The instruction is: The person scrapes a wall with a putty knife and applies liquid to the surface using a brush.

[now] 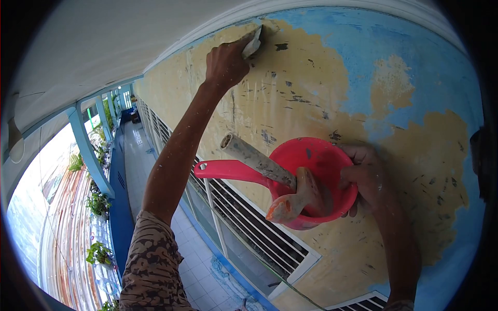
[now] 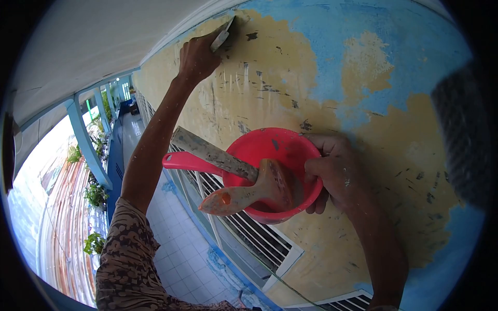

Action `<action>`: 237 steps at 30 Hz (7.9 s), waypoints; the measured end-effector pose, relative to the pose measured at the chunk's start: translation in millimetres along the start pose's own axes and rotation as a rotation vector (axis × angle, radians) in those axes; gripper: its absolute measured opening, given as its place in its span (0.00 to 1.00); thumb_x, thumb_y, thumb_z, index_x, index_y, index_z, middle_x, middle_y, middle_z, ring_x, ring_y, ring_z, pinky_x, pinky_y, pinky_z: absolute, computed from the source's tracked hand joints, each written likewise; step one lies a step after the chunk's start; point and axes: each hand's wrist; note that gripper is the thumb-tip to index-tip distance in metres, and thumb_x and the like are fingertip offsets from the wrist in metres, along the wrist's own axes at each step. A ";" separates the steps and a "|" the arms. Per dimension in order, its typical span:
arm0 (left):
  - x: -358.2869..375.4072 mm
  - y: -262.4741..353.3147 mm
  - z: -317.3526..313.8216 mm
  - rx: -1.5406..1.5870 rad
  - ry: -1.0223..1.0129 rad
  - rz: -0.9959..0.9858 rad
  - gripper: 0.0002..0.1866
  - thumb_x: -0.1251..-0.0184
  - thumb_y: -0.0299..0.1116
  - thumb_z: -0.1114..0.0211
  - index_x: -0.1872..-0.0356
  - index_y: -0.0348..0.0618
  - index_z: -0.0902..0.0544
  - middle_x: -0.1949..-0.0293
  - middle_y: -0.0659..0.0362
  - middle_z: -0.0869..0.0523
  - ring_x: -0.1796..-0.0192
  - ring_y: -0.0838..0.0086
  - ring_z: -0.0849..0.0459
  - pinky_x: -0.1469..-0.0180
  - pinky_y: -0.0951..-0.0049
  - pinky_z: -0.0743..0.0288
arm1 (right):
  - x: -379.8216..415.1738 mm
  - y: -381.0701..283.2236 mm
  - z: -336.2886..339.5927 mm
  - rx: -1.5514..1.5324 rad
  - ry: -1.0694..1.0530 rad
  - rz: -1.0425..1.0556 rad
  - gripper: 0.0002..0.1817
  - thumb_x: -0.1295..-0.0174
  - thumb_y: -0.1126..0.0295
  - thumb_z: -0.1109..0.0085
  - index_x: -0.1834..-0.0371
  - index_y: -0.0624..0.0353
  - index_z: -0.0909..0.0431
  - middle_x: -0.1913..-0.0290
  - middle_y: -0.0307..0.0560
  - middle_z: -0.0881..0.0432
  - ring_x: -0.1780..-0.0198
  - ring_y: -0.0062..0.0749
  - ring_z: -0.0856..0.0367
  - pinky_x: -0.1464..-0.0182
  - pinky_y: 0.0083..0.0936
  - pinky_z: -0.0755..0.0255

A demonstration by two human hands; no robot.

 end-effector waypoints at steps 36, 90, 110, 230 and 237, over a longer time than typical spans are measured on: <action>22.4 37.6 1.0 0.007 0.114 -0.173 0.29 0.49 0.27 0.35 0.41 0.57 0.17 0.64 0.49 0.10 0.64 0.51 0.11 0.63 0.56 0.19 | -3.7 -0.2 -2.1 0.022 -0.005 0.035 0.21 0.54 0.82 0.51 0.54 0.73 0.20 0.78 0.52 0.19 0.89 0.35 0.22 0.93 0.26 0.30; 545.2 118.0 50.7 0.835 -1.273 0.786 0.54 0.54 0.33 0.23 0.24 0.55 0.45 0.54 0.46 0.12 0.47 0.46 0.14 0.41 0.58 0.23 | 199.5 196.1 -43.5 -0.138 0.740 -0.210 0.23 0.49 0.80 0.51 0.48 0.67 0.18 0.73 0.50 0.17 0.87 0.34 0.21 0.91 0.23 0.31; 558.5 145.4 46.5 1.652 -0.870 1.499 0.36 0.26 0.53 0.40 0.28 0.41 0.40 0.42 0.52 0.21 0.43 0.64 0.19 0.42 0.62 0.24 | 196.0 283.3 -116.2 -0.169 0.614 -0.368 0.24 0.51 0.81 0.50 0.47 0.68 0.19 0.73 0.53 0.18 0.85 0.38 0.18 0.87 0.28 0.25; 351.6 179.5 34.5 2.375 -0.233 1.551 0.37 0.21 0.59 0.56 0.45 0.25 0.23 0.47 0.40 0.16 0.47 0.52 0.15 0.42 0.52 0.20 | 62.4 -71.4 36.4 2.422 0.302 1.061 0.25 0.43 0.73 0.37 0.39 0.54 0.19 0.43 0.43 0.15 0.40 0.40 0.21 0.33 0.41 0.29; 373.8 191.1 5.1 2.195 -0.287 1.618 0.37 0.22 0.60 0.52 0.48 0.25 0.21 0.51 0.42 0.15 0.50 0.55 0.15 0.44 0.55 0.19 | 52.9 -55.4 28.3 2.380 0.491 0.784 0.28 0.38 0.77 0.44 0.31 0.58 0.27 0.34 0.50 0.24 0.32 0.44 0.28 0.28 0.44 0.34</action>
Point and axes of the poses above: each hand's wrist, its own x-axis away from the middle knuckle, its own z-axis out of the back of the hand, y = z × x
